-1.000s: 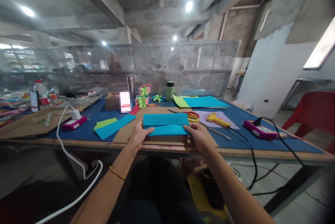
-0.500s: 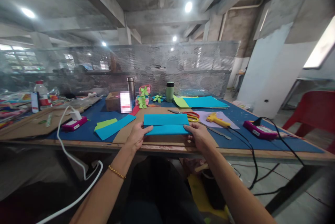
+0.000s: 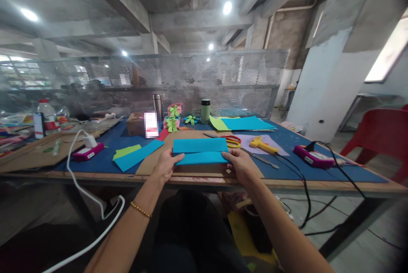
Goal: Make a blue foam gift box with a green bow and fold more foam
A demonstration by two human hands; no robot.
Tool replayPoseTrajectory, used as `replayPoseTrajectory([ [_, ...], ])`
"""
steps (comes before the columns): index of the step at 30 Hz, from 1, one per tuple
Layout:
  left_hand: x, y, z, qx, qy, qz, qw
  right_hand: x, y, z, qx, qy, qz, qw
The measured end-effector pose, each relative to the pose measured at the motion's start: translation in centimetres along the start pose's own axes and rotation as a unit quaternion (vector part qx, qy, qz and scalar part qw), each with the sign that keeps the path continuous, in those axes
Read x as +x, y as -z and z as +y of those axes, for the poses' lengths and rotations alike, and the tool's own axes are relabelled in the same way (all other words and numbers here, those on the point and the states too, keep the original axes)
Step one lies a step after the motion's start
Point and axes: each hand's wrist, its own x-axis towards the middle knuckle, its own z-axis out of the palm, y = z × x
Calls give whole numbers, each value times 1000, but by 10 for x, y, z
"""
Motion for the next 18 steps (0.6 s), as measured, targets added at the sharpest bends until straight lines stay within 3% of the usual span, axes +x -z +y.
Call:
replayPoseTrajectory([
  [7,-1,-2,-1,-2,-22,8,1000,-3,1,4,-33,32,-4,999],
  [18,-1,0,1,18,-1,5,1000,-4,0,7,-30,47,-3,998],
])
